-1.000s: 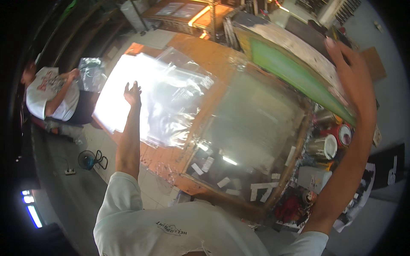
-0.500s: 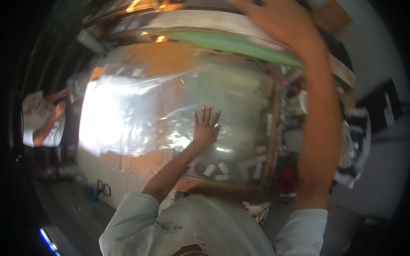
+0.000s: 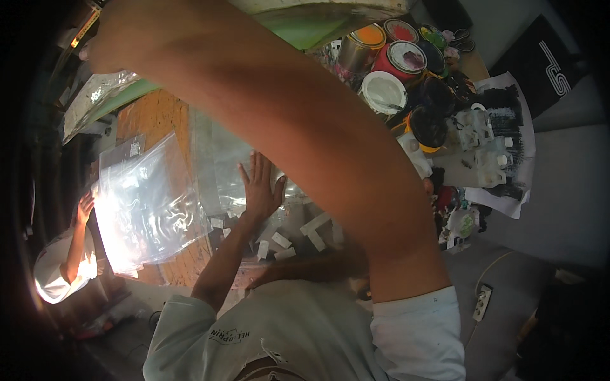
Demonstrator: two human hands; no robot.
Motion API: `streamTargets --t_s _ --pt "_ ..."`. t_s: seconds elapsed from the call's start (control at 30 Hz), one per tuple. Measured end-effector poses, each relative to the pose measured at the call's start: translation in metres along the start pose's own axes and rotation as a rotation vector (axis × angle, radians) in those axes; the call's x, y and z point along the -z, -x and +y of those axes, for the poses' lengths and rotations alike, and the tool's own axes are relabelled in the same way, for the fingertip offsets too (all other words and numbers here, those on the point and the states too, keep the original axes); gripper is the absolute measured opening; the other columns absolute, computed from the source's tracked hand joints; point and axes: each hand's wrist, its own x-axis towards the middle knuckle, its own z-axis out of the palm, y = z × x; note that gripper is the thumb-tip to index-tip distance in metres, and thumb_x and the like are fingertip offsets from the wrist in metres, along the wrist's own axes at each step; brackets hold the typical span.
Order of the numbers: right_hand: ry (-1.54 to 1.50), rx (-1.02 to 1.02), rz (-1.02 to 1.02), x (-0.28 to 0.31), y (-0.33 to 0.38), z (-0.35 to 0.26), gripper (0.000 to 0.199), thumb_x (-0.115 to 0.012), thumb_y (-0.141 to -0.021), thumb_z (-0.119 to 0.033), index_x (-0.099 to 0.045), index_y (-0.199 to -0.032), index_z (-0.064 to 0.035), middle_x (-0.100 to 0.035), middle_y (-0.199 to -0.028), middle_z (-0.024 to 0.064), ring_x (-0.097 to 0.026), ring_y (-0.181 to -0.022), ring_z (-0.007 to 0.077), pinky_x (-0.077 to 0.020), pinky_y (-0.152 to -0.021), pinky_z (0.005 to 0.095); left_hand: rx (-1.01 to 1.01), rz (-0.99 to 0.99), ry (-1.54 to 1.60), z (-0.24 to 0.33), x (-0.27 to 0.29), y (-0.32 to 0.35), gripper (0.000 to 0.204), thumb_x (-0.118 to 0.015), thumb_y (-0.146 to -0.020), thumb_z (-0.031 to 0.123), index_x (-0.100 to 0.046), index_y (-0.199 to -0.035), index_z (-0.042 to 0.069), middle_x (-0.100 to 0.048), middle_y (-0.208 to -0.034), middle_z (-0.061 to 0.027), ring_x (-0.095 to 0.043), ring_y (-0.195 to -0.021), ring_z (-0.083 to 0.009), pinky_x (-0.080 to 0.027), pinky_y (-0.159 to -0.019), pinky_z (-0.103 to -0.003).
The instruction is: The person performs screen printing on clear plastic bags by placing a bag on a flat surface, lowering the screen, and pulling a squeegee across the mesh to apply ink, repeating this process for several bags.
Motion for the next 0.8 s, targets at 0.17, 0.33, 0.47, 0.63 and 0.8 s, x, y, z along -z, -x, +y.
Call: streamTargets --t_s 0.17,0.33,0.47,0.63,0.8 --pt "-0.001 0.003 0.018 -0.003 0.007 -0.002 0.06 -0.037 -0.113 -0.046 -0.071 -0.097 -0.0008 -0.054 -0.069 0.0037 -0.052 -0.057 0.0099 -0.0523 -0.053 0.0275 0.071 -0.022 -0.061 0.01 0.001 0.043 0.067 -0.062 -0.1 0.037 -0.043 -0.153 0.0 -0.021 -0.169 -0.0244 -0.007 -0.16 -0.0416 0.0 -0.12 -0.076" --pt "-0.007 -0.015 0.022 -0.007 0.011 -0.006 0.059 -0.037 -0.113 -0.046 -0.071 -0.097 -0.0008 -0.053 -0.068 0.003 -0.049 -0.056 0.0091 -0.0506 -0.05 0.0267 0.058 -0.043 -0.049 0.013 -0.002 0.06 0.066 -0.06 -0.101 0.038 -0.044 -0.152 0.0 -0.02 -0.169 -0.0243 -0.006 -0.161 -0.0405 0.0 -0.12 -0.076" --pt "-0.061 -0.083 -0.037 -0.006 0.01 -0.01 0.058 -0.037 -0.113 -0.045 -0.071 -0.097 -0.0007 -0.053 -0.067 0.0024 -0.047 -0.054 0.0085 -0.0491 -0.048 0.0261 0.036 -0.015 -0.019 0.014 -0.003 0.065 0.063 -0.061 -0.099 0.033 -0.045 -0.15 -0.001 -0.024 -0.167 -0.026 -0.009 -0.16 -0.0427 0.001 -0.12 -0.076" --pt "0.017 -0.348 -0.215 -0.002 -0.001 -0.032 0.058 -0.04 -0.112 -0.048 -0.067 -0.087 -0.003 -0.043 -0.062 -0.0025 -0.035 -0.051 0.0067 -0.041 -0.044 0.0239 0.003 0.009 -0.017 0.009 -0.007 0.068 0.064 -0.061 -0.099 0.032 -0.045 -0.15 -0.001 -0.023 -0.167 -0.026 -0.009 -0.16 -0.0427 0.0 -0.12 -0.076" --pt "0.01 -0.272 -0.165 -0.004 -0.004 -0.035 0.058 -0.041 -0.112 -0.049 -0.063 -0.08 -0.0061 -0.039 -0.059 -0.0036 -0.032 -0.05 0.0085 -0.0409 -0.044 0.0255 0.006 0.033 0.034 0.012 0.001 0.066 0.063 -0.062 -0.099 0.031 -0.045 -0.152 0.001 -0.022 -0.169 -0.0244 -0.009 -0.16 -0.041 0.001 -0.12 -0.075"
